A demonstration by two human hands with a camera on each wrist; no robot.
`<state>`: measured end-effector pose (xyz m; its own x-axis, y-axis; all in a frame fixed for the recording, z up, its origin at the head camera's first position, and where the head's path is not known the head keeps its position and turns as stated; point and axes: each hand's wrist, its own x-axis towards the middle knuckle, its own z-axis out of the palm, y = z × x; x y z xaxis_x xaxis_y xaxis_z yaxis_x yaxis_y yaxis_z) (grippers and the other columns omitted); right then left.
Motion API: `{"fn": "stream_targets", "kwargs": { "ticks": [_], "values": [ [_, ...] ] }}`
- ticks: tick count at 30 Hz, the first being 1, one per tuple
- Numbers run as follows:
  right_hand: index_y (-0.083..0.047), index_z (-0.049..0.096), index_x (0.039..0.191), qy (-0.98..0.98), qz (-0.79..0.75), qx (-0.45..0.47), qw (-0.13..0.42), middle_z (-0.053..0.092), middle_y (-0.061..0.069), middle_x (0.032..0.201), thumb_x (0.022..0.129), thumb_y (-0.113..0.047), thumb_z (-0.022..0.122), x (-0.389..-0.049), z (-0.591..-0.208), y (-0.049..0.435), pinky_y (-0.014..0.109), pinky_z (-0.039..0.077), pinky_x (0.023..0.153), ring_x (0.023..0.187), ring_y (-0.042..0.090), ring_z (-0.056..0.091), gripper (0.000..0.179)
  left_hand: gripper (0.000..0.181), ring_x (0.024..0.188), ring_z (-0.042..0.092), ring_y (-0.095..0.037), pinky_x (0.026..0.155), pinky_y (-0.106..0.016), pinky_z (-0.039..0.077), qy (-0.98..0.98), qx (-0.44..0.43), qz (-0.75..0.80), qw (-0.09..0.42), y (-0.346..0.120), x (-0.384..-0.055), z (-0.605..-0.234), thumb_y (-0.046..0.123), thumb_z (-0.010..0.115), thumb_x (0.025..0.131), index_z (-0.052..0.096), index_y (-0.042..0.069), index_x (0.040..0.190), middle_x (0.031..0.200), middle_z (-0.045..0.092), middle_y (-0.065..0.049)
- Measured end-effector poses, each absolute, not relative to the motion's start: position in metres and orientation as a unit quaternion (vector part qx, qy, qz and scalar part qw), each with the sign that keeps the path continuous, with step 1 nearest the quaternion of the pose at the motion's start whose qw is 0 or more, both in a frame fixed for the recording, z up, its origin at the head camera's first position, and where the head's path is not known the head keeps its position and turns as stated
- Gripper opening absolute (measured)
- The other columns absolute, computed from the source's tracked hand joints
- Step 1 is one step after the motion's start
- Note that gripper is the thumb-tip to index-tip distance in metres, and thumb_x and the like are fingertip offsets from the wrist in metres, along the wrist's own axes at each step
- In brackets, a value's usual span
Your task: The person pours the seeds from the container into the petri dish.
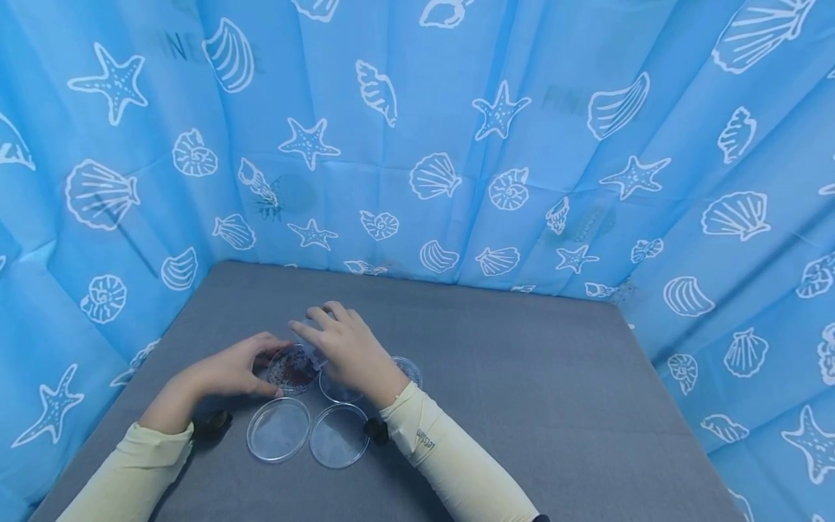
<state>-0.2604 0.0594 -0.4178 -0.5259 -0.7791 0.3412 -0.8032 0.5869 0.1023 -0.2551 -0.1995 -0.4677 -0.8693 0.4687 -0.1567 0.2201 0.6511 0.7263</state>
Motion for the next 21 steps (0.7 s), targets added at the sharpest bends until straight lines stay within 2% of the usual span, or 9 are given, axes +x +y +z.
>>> {"fn": "stream_targets", "kwargs": {
  "ticks": [14, 21],
  "values": [
    [-0.025, 0.057, 0.154, -0.881, 0.05, 0.441, 0.164, 0.06, 0.006, 0.147, 0.082, -0.01, 0.088, -0.2599, -0.416, 0.0604, 0.044, 0.057, 0.105, 0.136, 0.027, 0.055, 0.08, 0.09, 0.13, 0.06, -0.045, 0.106, -0.057, 0.057, 0.896, 0.196, 0.363, 0.165, -0.1978, -0.2518, -0.4625, 0.024, 0.095, 0.078, 0.052, -0.001, 0.153, 0.139, 0.056, -0.019],
    [-0.02, 0.052, 0.156, -0.891, 0.049, 0.418, 0.169, 0.058, 0.01, 0.147, 0.081, -0.01, 0.085, -0.2628, -0.4193, 0.0636, 0.043, 0.059, 0.098, 0.133, 0.029, 0.056, 0.082, 0.09, 0.129, 0.059, -0.043, 0.108, -0.058, 0.055, 0.893, 0.205, 0.365, 0.164, -0.1991, -0.2515, -0.4623, 0.024, 0.094, 0.079, 0.051, -0.001, 0.154, 0.136, 0.057, -0.017]
  ]
}}
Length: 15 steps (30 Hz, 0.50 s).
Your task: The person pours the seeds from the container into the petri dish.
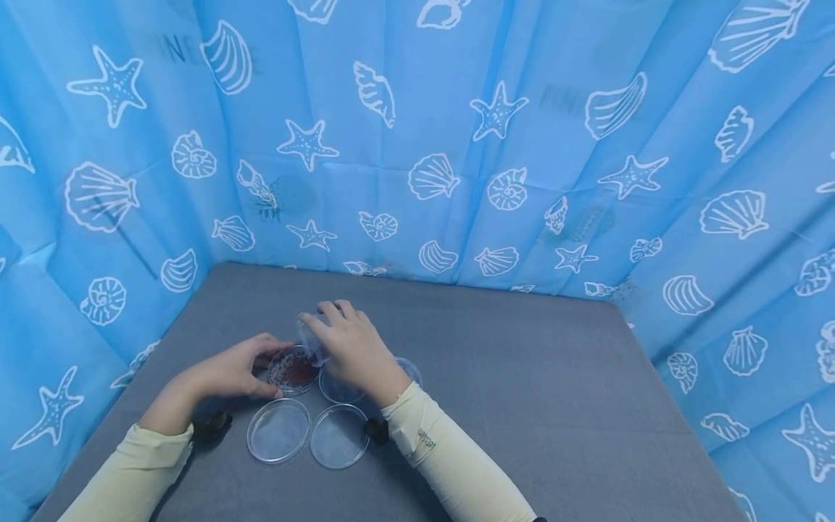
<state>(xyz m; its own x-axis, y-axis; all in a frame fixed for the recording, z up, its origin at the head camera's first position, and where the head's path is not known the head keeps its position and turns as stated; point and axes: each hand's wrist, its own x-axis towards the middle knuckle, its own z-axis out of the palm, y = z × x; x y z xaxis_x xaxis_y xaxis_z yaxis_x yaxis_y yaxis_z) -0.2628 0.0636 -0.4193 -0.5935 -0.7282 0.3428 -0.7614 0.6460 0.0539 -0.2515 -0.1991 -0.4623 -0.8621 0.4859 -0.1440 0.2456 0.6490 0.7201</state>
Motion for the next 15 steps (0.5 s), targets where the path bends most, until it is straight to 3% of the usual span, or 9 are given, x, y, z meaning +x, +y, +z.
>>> {"fn": "stream_targets", "kwargs": {
  "ticks": [6, 11, 15],
  "values": [
    [-0.021, 0.051, 0.157, -0.903, 0.057, 0.394, 0.162, 0.058, 0.008, 0.145, 0.08, -0.019, 0.088, -0.266, -0.418, 0.069, 0.045, 0.061, 0.093, 0.132, 0.028, 0.057, 0.085, 0.088, 0.126, 0.061, -0.041, 0.106, -0.058, 0.057, 0.894, 0.2, 0.365, 0.166, -0.2, -0.251, -0.463, 0.024, 0.094, 0.079, 0.053, 0.002, 0.154, 0.133, 0.057, -0.015],
    [-0.018, 0.052, 0.155, -0.912, 0.097, 0.364, 0.161, 0.062, 0.008, 0.142, 0.078, -0.031, 0.092, -0.271, -0.411, 0.081, 0.047, 0.061, 0.096, 0.128, 0.029, 0.061, 0.088, 0.088, 0.124, 0.061, -0.037, 0.104, -0.057, 0.058, 0.895, 0.195, 0.366, 0.163, -0.199, -0.252, -0.465, 0.025, 0.095, 0.078, 0.054, 0.003, 0.153, 0.13, 0.058, -0.013],
    [-0.013, 0.05, 0.154, -0.917, 0.189, 0.325, 0.135, 0.062, 0.007, 0.143, 0.075, -0.031, 0.092, -0.277, -0.405, 0.098, 0.045, 0.059, 0.101, 0.128, 0.027, 0.061, 0.092, 0.088, 0.122, 0.062, -0.037, 0.103, -0.056, 0.058, 0.894, 0.201, 0.368, 0.158, -0.199, -0.252, -0.465, 0.024, 0.095, 0.077, 0.054, 0.001, 0.152, 0.13, 0.059, -0.014]
  ]
}}
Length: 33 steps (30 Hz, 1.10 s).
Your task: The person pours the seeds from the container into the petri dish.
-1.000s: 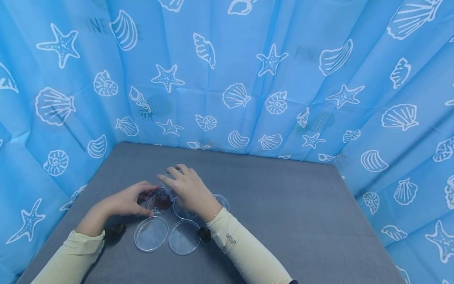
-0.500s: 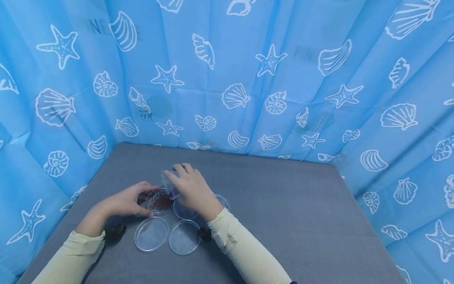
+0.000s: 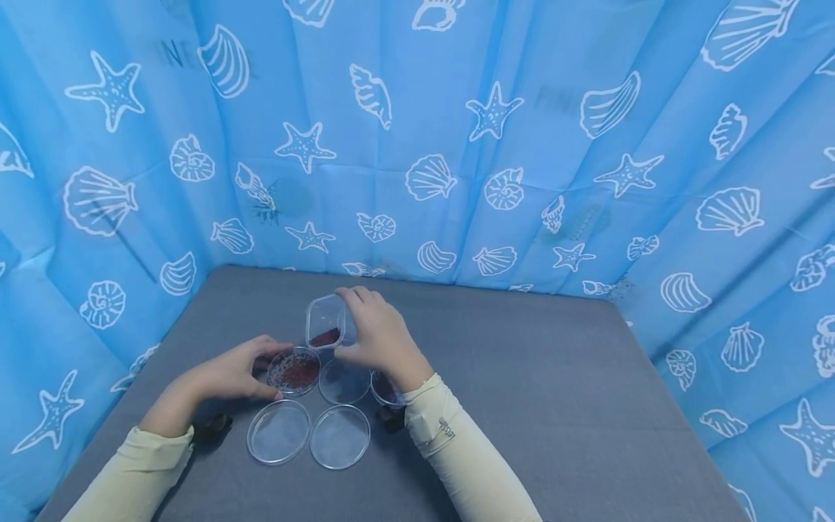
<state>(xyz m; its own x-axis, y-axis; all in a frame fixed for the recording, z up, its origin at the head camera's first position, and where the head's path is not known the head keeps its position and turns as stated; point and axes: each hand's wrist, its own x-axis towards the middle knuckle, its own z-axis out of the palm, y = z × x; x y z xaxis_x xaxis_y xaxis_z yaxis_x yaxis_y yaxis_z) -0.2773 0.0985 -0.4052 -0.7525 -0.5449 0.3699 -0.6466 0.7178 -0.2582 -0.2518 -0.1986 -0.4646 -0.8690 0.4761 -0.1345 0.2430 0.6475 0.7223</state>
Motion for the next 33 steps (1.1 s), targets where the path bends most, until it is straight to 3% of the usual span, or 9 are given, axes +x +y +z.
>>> {"fn": "stream_targets", "kwargs": {
  "ticks": [6, 10, 16, 21, 33],
  "values": [
    [-0.003, 0.047, 0.15, -0.884, 0.376, 0.267, 0.079, 0.06, 0.015, 0.138, 0.071, -0.018, 0.093, -0.287, -0.406, 0.14, 0.048, 0.06, 0.102, 0.12, 0.032, 0.064, 0.093, 0.088, 0.121, 0.063, -0.035, 0.104, -0.053, 0.058, 0.889, 0.21, 0.377, 0.151, -0.198, -0.251, -0.466, 0.02, 0.096, 0.076, 0.054, -0.003, 0.15, 0.129, 0.059, -0.015],
    [-0.004, 0.044, 0.151, -0.868, 0.448, 0.208, 0.046, 0.056, 0.023, 0.144, 0.077, -0.013, 0.092, -0.289, -0.411, 0.177, 0.052, 0.062, 0.101, 0.129, 0.043, 0.062, 0.089, 0.088, 0.122, 0.063, -0.038, 0.105, -0.053, 0.058, 0.889, 0.211, 0.378, 0.152, -0.197, -0.251, -0.468, 0.02, 0.095, 0.076, 0.054, -0.003, 0.151, 0.129, 0.059, -0.015],
    [-0.005, 0.041, 0.154, -0.872, 0.47, 0.134, 0.031, 0.051, 0.024, 0.149, 0.084, -0.015, 0.09, -0.287, -0.426, 0.236, 0.054, 0.062, 0.098, 0.137, 0.048, 0.056, 0.085, 0.088, 0.122, 0.064, -0.04, 0.105, -0.052, 0.058, 0.885, 0.216, 0.385, 0.15, -0.198, -0.253, -0.468, 0.018, 0.095, 0.076, 0.053, -0.006, 0.15, 0.129, 0.059, -0.016],
    [-0.001, 0.039, 0.154, -0.876, 0.474, 0.088, 0.005, 0.05, 0.027, 0.151, 0.086, -0.012, 0.085, -0.285, -0.434, 0.271, 0.056, 0.058, 0.105, 0.14, 0.05, 0.053, 0.083, 0.088, 0.122, 0.064, -0.039, 0.105, -0.052, 0.058, 0.886, 0.216, 0.383, 0.147, -0.198, -0.253, -0.466, 0.018, 0.095, 0.077, 0.053, -0.006, 0.15, 0.129, 0.059, -0.016],
    [0.001, 0.033, 0.156, -0.873, 0.48, 0.076, -0.044, 0.047, 0.03, 0.153, 0.089, -0.012, 0.081, -0.286, -0.454, 0.296, 0.054, 0.052, 0.109, 0.141, 0.05, 0.053, 0.083, 0.088, 0.123, 0.064, -0.04, 0.105, -0.052, 0.059, 0.89, 0.206, 0.378, 0.15, -0.198, -0.251, -0.466, 0.02, 0.096, 0.076, 0.054, -0.004, 0.15, 0.129, 0.059, -0.015]
  ]
}}
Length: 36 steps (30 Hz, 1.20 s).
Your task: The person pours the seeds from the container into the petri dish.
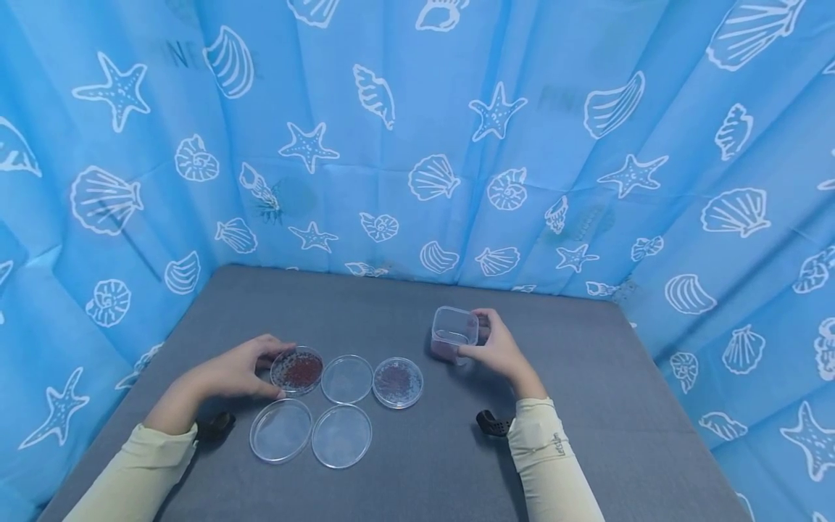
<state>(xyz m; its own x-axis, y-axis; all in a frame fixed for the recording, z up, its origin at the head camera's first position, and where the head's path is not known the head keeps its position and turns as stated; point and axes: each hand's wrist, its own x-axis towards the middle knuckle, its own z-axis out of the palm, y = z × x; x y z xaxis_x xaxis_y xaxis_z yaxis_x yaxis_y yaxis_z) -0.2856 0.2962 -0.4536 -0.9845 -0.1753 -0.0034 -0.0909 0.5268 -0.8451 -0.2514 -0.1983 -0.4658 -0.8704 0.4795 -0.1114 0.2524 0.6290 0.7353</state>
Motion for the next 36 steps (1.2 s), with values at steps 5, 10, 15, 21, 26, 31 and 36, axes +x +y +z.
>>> {"fn": "stream_targets", "kwargs": {
  "ticks": [5, 10, 15, 21, 26, 31, 36],
  "values": [
    [0.0, 0.027, 0.157, 0.874, -0.474, -0.077, 0.072, 0.04, 0.032, 0.158, 0.089, -0.011, 0.08, -0.285, -0.452, 0.298, 0.056, 0.051, 0.111, 0.146, 0.053, 0.046, 0.087, 0.088, 0.124, 0.064, -0.04, 0.106, -0.051, 0.059, 0.888, 0.209, 0.382, 0.15, -0.199, -0.252, -0.468, 0.019, 0.096, 0.076, 0.054, -0.005, 0.15, 0.129, 0.059, -0.015],
    [-0.001, 0.019, 0.16, 0.89, -0.438, -0.08, 0.094, 0.039, 0.035, 0.156, 0.086, -0.013, 0.083, -0.285, -0.446, 0.294, 0.06, 0.047, 0.113, 0.145, 0.053, 0.044, 0.099, 0.088, 0.122, 0.064, -0.037, 0.105, -0.052, 0.059, 0.89, 0.208, 0.376, 0.149, -0.2, -0.252, -0.468, 0.021, 0.096, 0.076, 0.054, -0.004, 0.15, 0.129, 0.059, -0.014],
    [-0.001, 0.014, 0.166, 0.922, -0.363, -0.122, 0.052, 0.027, 0.036, 0.162, 0.079, -0.019, 0.089, -0.282, -0.436, 0.279, 0.072, 0.033, 0.12, 0.15, 0.056, 0.027, 0.116, 0.088, 0.121, 0.063, -0.035, 0.105, -0.052, 0.058, 0.891, 0.209, 0.375, 0.149, -0.2, -0.251, -0.467, 0.02, 0.096, 0.077, 0.054, -0.004, 0.15, 0.129, 0.059, -0.014],
    [-0.005, 0.023, 0.167, 0.947, -0.269, -0.174, -0.01, 0.02, 0.028, 0.17, 0.078, -0.019, 0.094, -0.272, -0.417, 0.245, 0.078, 0.029, 0.12, 0.157, 0.054, 0.01, 0.114, 0.088, 0.121, 0.064, -0.036, 0.103, -0.051, 0.059, 0.889, 0.212, 0.378, 0.146, -0.2, -0.251, -0.468, 0.021, 0.096, 0.077, 0.055, -0.004, 0.15, 0.128, 0.059, -0.014],
    [-0.009, 0.04, 0.161, 0.937, -0.249, -0.243, -0.019, 0.029, 0.023, 0.168, 0.078, -0.021, 0.094, -0.264, -0.41, 0.211, 0.075, 0.031, 0.121, 0.159, 0.048, 0.018, 0.1, 0.088, 0.12, 0.065, -0.037, 0.104, -0.05, 0.059, 0.887, 0.222, 0.381, 0.141, -0.2, -0.253, -0.471, 0.019, 0.096, 0.076, 0.054, -0.006, 0.149, 0.126, 0.059, -0.015],
    [-0.008, 0.051, 0.154, 0.912, -0.243, -0.33, 0.022, 0.043, 0.021, 0.16, 0.085, -0.027, 0.088, -0.259, -0.415, 0.178, 0.065, 0.037, 0.123, 0.154, 0.042, 0.032, 0.081, 0.087, 0.12, 0.065, -0.036, 0.105, -0.05, 0.059, 0.886, 0.223, 0.382, 0.139, -0.201, -0.254, -0.473, 0.019, 0.097, 0.076, 0.055, -0.006, 0.148, 0.126, 0.06, -0.014],
    [-0.004, 0.052, 0.152, 0.9, -0.211, -0.375, 0.071, 0.047, 0.019, 0.154, 0.087, -0.028, 0.086, -0.257, -0.427, 0.154, 0.057, 0.044, 0.119, 0.147, 0.038, 0.04, 0.077, 0.087, 0.121, 0.065, -0.036, 0.105, -0.05, 0.059, 0.887, 0.218, 0.382, 0.142, -0.201, -0.254, -0.472, 0.02, 0.097, 0.076, 0.055, -0.005, 0.149, 0.127, 0.06, -0.013]
  ]
}}
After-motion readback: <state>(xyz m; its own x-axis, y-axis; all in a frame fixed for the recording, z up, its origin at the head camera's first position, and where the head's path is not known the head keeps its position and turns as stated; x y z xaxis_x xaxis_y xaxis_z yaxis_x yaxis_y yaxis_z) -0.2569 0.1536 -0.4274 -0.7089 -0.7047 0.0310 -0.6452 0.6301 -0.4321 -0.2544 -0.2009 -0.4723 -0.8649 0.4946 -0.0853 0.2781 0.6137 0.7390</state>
